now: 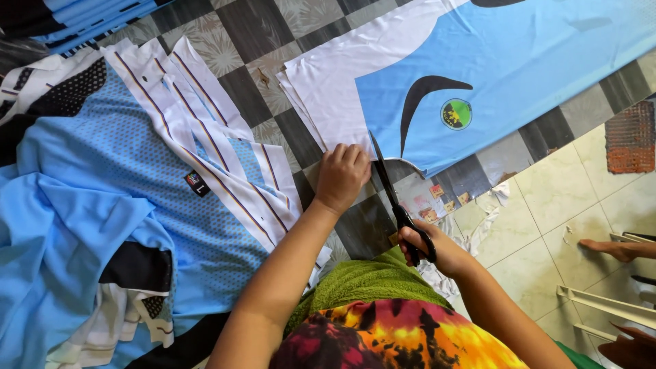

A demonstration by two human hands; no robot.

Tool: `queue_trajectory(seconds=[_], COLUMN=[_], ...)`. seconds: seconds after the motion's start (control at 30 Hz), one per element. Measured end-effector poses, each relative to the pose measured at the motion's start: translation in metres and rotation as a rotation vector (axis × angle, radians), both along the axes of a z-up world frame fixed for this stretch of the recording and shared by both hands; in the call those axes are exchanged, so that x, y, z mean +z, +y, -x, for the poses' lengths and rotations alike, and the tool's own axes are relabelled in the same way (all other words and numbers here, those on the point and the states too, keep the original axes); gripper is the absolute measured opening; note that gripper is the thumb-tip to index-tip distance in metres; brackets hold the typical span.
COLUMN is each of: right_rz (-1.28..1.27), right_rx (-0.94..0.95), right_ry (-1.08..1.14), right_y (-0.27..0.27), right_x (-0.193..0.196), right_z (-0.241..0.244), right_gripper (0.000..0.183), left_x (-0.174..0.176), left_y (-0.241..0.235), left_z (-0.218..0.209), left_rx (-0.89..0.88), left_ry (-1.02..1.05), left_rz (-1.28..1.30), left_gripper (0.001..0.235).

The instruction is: Cutting out printed jersey patterns from fabric sheets using large scissors.

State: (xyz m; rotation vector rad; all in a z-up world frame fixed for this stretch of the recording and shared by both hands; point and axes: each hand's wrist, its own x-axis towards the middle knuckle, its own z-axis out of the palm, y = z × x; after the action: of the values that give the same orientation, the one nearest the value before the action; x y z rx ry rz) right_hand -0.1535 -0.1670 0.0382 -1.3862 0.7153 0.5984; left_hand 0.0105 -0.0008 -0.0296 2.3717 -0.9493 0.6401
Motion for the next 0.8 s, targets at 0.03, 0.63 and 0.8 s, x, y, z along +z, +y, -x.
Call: queue_trajectory(seconds=[0.03,0.63,0.8], right_rz=[0.000,0.113,0.170], right_rx=[0.000,0.045,0.022], right_ry=[0.000,-0.110,-0.107], right_y=[0.001,0.010,0.026], right_x=[0.004,-0.010,0.006], right_z=[-0.002,0.000,0.000], right_gripper=[0.040,0.042,0.037], left_x=[0.000,0.001,-0.001], left_y=[0.000,0.003,0.003], left_z=[0.000,0.000,-0.001], left_rx=[0.000,-0.033,-0.038], left_ry=[0.000,-0.002,0.026], left_rz=[0.000,0.041,0.046], left_gripper=[0.015,0.014,0.014])
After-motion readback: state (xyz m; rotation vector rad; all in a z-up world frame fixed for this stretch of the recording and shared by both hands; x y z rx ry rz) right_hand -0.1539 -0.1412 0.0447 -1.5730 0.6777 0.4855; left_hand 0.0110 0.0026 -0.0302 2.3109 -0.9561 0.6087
